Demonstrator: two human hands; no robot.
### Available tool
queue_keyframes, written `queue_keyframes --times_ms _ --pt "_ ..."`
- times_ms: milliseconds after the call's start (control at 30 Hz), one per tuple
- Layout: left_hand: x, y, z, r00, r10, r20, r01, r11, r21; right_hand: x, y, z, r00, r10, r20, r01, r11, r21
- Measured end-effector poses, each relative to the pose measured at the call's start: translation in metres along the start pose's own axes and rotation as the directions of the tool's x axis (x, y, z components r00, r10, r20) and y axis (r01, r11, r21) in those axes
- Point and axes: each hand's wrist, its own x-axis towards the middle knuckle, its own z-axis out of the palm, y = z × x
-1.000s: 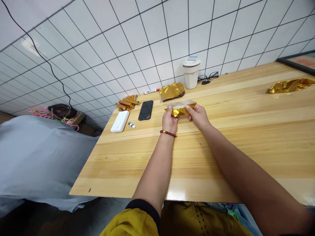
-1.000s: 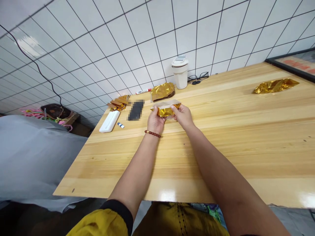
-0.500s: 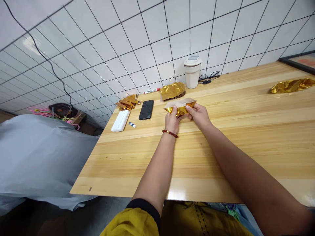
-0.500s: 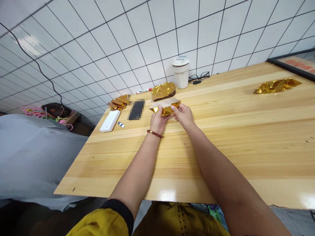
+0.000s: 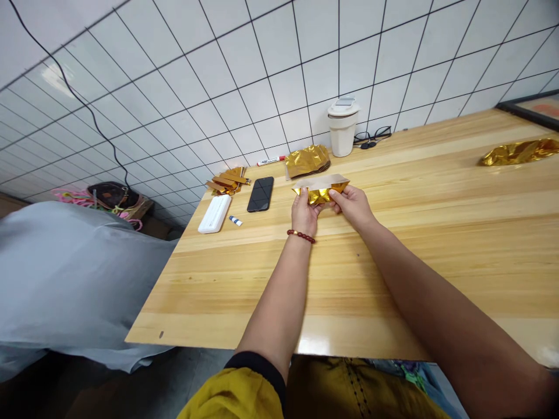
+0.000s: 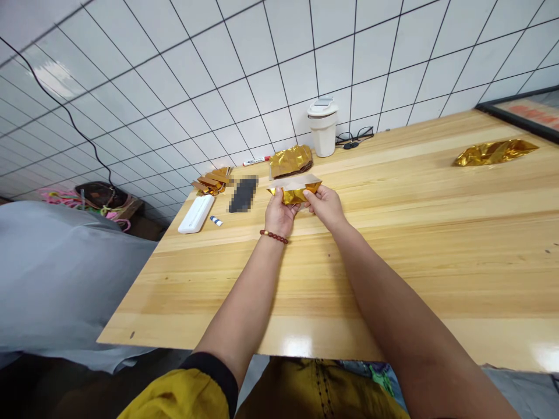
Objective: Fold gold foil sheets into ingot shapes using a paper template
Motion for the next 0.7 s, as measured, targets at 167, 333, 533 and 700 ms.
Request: queue_keyframes --times_ms 167,333,533,700 --pt "0.0001 -0.0015 -0.001 1.0 -0.027 0.014 0.026 0.998 0.058 0.0032 0.0051 -0.0031 1.0 -0.006 -0.027 0.007 1.0 0.021" --pt "-0.0008 -0.0021 -0.0002 0.999 -0.05 0.014 0.049 0.995 0.092 0.004 0.0069 -0.0041 1.0 -0.011 -0.029 0.011 1.0 -0.002" --pt "-0.0012 -0.0001 0.0014 1.0 -0.018 -0.025 0.019 0.999 0.028 0.0002 0.0004 -0.0014 1.0 0.004 -0.012 -0.004 1.0 -0.007" --pt "-0.0008 0.0018 0.002 0.997 -0.034 -0.073 0.032 0.999 -0.026 0.0 -0.0014 -0.0016 1.0 0.001 -0.014 -0.002 1.0 -0.016"
